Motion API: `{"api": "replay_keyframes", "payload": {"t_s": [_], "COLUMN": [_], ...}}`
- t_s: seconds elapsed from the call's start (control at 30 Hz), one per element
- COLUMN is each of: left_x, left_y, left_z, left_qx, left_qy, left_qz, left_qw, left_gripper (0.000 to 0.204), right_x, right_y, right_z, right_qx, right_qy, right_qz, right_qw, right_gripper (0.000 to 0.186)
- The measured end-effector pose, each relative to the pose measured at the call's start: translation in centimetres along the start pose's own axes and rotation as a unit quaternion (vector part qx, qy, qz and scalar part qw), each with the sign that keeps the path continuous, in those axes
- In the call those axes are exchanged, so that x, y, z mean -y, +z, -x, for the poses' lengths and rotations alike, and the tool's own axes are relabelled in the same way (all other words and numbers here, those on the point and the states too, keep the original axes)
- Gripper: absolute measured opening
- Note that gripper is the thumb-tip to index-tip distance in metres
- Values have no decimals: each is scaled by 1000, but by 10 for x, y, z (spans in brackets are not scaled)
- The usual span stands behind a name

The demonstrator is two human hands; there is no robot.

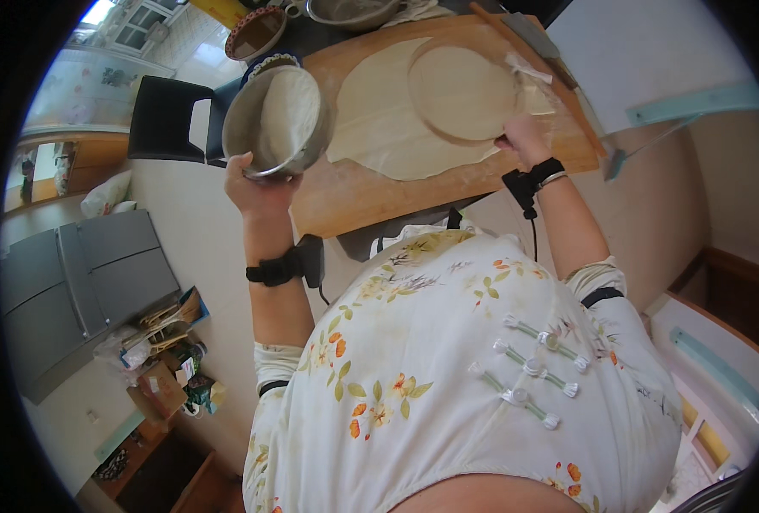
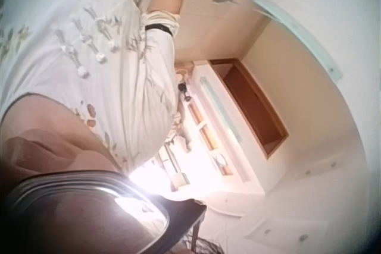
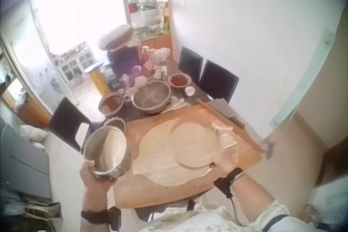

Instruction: The person takes a bowl of flour and pours some onto a wooden board. They then take a sheet of dough, spread it on the board, and fold it multiple times before cutting it into strips with a knife.

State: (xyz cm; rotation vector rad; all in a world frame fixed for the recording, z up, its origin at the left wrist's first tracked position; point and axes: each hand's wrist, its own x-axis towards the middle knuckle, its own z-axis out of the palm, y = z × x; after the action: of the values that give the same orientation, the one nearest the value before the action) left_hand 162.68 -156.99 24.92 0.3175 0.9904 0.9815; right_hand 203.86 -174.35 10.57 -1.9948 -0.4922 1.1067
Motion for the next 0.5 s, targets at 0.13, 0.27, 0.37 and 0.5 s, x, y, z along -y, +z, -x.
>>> {"api": "replay_keyframes", "payload": {"t_s": [0.13,0.27,0.37,0.5], "left_x": [3,12,29,61], "left_y": [-29,-101,-151,-228], "left_z": [12,9,-3,-38], "left_qx": [1,-41,-58,-63], "left_qy": [29,23,8,-54], "left_qz": [-17,-24,-45,-78], "left_qw": [999,999,997,993], "left_gripper": [65,61,56,52], "right_x": [1,19,18,28], "right_y": [-2,-25,-46,-17], "right_z": [7,33,33,43], "right_qx": [-79,-124,-140,-108], "right_qy": [-25,-67,-69,-100], "right_qz": [-90,-103,-137,-179], "right_qw": [993,985,978,973], "right_gripper": [21,22,22,21]}}
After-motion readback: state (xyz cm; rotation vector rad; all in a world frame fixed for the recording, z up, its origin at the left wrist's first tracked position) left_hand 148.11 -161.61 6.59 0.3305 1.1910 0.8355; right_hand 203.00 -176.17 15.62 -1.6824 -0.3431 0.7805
